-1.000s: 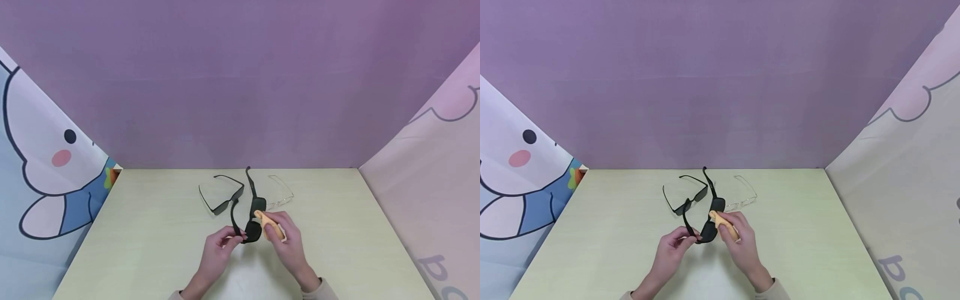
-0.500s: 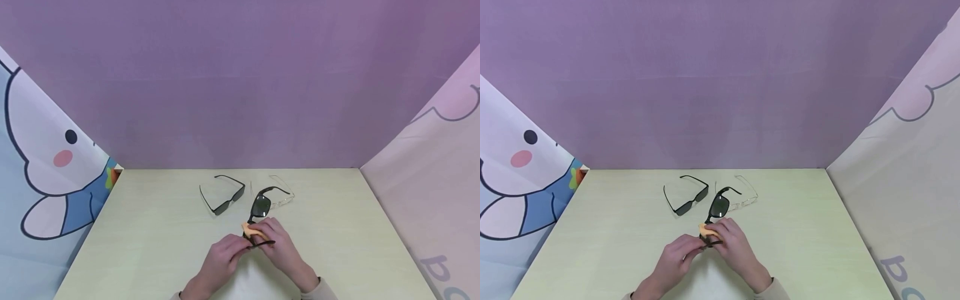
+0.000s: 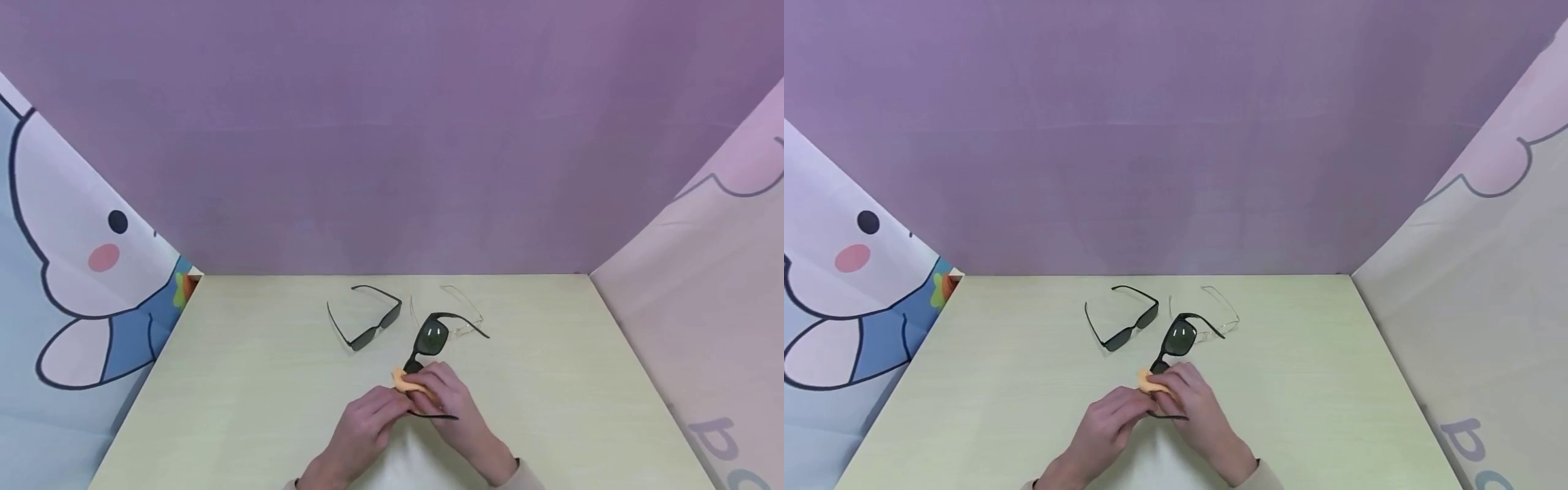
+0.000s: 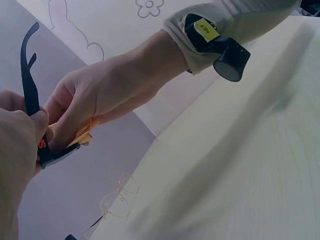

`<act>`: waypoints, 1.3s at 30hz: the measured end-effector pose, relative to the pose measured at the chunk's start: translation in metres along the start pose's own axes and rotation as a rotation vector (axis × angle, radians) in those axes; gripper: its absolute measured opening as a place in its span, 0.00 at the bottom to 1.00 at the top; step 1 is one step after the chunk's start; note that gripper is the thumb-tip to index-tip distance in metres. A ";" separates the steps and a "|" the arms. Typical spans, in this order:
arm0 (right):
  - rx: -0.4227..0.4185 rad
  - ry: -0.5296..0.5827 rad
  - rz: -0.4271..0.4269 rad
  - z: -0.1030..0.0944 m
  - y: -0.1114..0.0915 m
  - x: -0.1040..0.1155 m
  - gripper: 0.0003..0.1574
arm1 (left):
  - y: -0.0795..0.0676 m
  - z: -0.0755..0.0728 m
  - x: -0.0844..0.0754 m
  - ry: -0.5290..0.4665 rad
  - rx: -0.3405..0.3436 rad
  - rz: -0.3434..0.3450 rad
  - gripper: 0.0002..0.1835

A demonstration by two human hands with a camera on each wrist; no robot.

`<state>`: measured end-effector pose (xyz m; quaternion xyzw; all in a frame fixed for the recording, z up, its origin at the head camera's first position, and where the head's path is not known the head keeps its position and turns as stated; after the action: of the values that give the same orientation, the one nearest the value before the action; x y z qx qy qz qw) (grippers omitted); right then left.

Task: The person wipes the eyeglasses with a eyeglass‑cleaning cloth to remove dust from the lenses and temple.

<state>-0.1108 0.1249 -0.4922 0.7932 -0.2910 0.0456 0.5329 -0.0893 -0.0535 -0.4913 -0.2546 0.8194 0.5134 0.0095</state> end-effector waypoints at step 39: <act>-0.054 -0.123 0.020 -0.002 0.003 -0.004 0.19 | 0.000 -0.001 -0.001 0.023 -0.022 0.035 0.16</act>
<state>-0.1151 0.1272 -0.4909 0.7770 -0.3322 -0.0061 0.5347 -0.0882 -0.0540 -0.4907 -0.2463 0.8180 0.5197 -0.0116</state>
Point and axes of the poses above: each hand's wrist, its own y-axis towards the middle knuckle, its own z-axis out of the palm, x = y × z, the point moved 2 cm from there along y, towards the middle knuckle, and after that the axes turned 5 degrees about -x, right-handed, at the moved point
